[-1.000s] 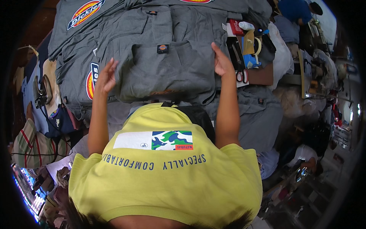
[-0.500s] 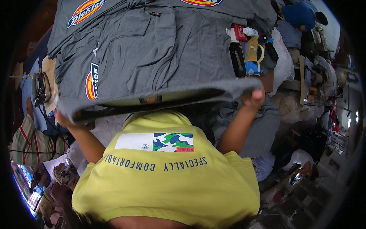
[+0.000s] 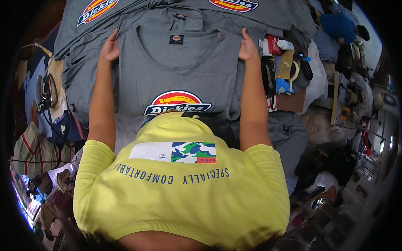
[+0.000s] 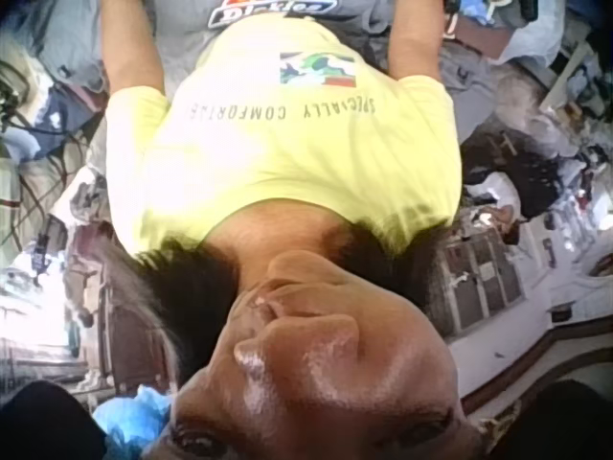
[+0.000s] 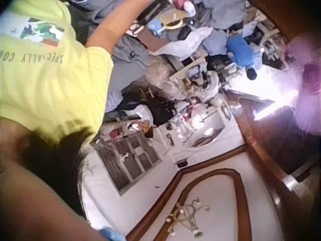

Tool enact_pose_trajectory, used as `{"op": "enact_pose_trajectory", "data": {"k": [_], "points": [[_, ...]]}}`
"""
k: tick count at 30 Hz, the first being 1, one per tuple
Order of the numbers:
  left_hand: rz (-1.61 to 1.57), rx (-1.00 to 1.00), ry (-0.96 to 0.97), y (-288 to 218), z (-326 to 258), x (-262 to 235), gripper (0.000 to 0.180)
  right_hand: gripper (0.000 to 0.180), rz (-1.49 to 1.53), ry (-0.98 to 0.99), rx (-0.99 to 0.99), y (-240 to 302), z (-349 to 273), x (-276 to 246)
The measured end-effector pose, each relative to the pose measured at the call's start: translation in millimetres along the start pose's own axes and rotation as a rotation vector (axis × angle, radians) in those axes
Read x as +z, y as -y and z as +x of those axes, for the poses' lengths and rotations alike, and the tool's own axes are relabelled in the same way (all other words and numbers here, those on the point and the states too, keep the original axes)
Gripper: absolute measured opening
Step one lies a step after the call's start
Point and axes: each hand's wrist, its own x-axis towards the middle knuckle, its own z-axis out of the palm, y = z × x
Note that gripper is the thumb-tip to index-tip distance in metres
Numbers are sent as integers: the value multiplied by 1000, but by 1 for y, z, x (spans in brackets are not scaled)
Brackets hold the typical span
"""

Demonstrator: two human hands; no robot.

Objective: The person trims loose threads from grey shirts using shears and then folds each shirt onto a stack on a work table.

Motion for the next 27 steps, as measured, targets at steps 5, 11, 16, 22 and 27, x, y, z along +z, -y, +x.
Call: {"op": "enact_pose_trajectory", "data": {"k": [5, 11, 16, 22, 27], "points": [[-3, 7, -41, 0, -1, 1, 48, 78, 79, 93, 44, 3, 2, -2], [471, 42, -472, 11, -16, 34, 50, 73, -73, -73, -65, -5, -30, 12], [1373, 269, -843, 8, -56, 48, 46, 55, -1074, -596, -234, -1, -68, 40], [2397, 712, -499, 34, -5, 75, 40, 41, -1902, -427, -913, -18, -20, 49], [2279, 478, -666, 16, 22, 69, 34, 36, -1667, -522, -767, -1, 17, 35]]}}
